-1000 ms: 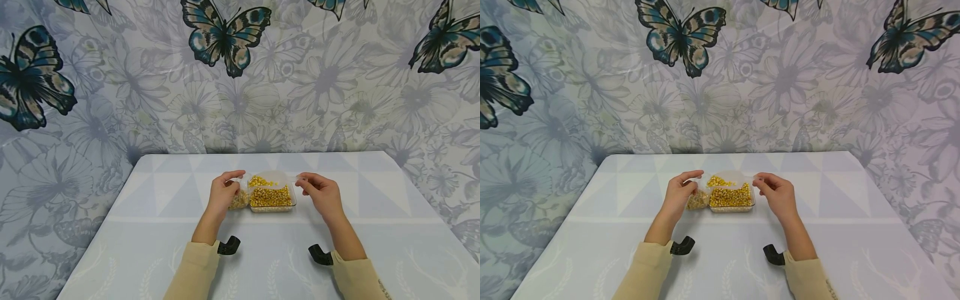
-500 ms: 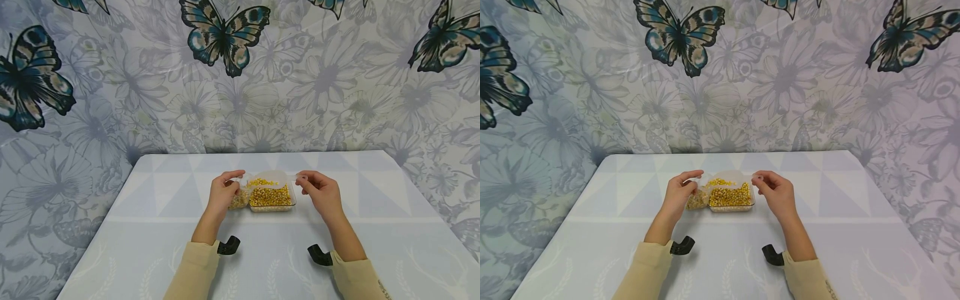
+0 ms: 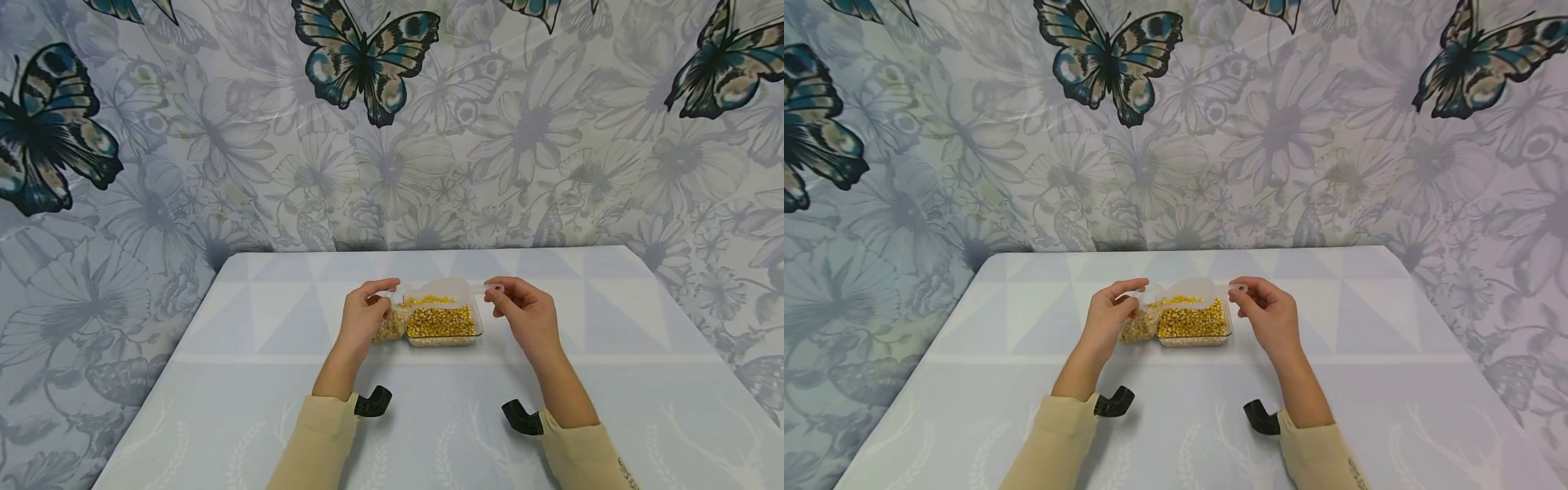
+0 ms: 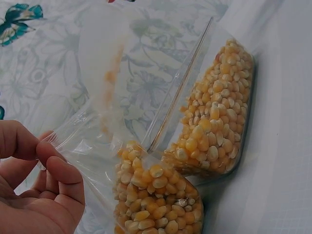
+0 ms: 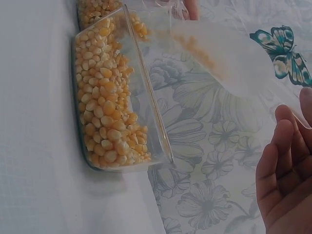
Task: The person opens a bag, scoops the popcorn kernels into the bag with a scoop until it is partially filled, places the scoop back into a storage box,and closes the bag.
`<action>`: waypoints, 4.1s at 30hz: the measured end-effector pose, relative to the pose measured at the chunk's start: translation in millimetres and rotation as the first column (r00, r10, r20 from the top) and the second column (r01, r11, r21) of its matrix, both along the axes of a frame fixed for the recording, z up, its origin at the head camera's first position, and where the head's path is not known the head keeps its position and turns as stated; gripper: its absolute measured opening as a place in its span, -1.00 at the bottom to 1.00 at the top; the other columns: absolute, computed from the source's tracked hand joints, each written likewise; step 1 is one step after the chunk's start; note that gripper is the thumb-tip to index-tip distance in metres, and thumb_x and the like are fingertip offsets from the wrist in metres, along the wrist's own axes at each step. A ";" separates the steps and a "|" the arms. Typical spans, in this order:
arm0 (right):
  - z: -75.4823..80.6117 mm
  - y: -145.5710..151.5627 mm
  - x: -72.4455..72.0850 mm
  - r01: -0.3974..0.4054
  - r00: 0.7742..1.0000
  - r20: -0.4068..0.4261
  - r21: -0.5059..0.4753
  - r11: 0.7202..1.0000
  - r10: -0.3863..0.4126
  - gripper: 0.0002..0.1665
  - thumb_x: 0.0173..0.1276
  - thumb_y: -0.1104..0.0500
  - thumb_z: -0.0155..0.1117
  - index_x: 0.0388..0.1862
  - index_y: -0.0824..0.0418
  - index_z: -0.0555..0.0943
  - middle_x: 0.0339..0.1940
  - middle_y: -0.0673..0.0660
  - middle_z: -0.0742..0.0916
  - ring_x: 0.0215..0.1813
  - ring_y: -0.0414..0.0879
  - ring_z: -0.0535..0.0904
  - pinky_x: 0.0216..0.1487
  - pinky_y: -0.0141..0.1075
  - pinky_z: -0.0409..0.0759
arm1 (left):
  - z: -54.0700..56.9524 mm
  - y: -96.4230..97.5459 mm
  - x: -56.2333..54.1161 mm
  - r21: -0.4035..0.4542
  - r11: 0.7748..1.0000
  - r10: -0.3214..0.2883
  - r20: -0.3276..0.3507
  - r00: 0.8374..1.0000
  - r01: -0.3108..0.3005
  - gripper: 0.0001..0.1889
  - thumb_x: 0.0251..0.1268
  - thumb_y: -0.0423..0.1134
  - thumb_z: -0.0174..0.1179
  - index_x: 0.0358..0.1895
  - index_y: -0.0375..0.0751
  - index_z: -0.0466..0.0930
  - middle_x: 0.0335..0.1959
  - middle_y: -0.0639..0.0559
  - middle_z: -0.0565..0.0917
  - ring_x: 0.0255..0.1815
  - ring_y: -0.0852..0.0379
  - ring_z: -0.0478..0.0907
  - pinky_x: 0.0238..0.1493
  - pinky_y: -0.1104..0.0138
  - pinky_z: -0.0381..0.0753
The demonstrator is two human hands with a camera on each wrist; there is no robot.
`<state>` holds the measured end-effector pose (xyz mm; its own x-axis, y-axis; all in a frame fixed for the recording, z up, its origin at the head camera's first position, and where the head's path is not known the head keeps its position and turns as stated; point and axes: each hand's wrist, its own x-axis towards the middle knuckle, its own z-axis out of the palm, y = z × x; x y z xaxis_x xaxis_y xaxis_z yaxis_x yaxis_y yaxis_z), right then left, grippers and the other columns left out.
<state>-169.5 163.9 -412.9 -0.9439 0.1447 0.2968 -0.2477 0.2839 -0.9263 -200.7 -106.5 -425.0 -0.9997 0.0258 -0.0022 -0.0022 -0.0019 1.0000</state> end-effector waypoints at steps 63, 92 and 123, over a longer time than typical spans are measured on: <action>-10.9 20.6 -7.2 0.074 0.996 -0.042 -0.052 0.996 -0.076 -0.69 0.45 0.12 0.24 -0.04 0.35 0.66 -0.43 -0.19 0.70 -0.52 -0.21 0.53 -0.35 -0.48 0.63 | -1.9 -0.6 -1.2 0.007 1.000 0.015 0.014 1.000 -0.015 -0.54 0.21 -0.54 0.01 0.13 -0.19 0.69 0.06 -0.09 0.61 -0.50 0.16 0.35 -0.48 0.40 0.33; -35.6 24.2 -15.5 -0.003 0.999 0.049 0.224 0.975 -0.008 -0.74 0.44 0.01 0.26 -0.05 0.14 0.70 -0.30 0.21 0.74 -0.46 -0.22 0.60 -0.36 -0.26 0.66 | 0.6 -0.9 1.2 0.004 1.000 0.016 0.005 1.000 -0.016 -0.57 0.25 -0.53 0.01 0.09 -0.16 0.71 0.06 -0.11 0.61 -0.49 0.18 0.36 -0.41 0.36 0.41; -55.5 18.4 -16.3 -0.058 0.994 0.110 0.418 0.907 0.012 -0.71 0.35 0.01 0.37 -0.02 0.10 0.74 -0.26 0.12 0.75 -0.41 -0.05 0.64 -0.47 -0.35 0.49 | 2.3 -1.5 1.3 -0.010 1.000 0.006 0.021 1.000 -0.006 -0.56 0.26 -0.52 0.01 0.12 -0.16 0.70 0.12 -0.14 0.61 -0.49 0.17 0.37 -0.39 0.33 0.40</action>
<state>-185.8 182.2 -468.4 -0.9745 -0.0057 0.2242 -0.1749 0.6450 -0.7439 -199.4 -108.0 -422.7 -0.9995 0.0200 -0.0230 -0.0228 0.0084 0.9997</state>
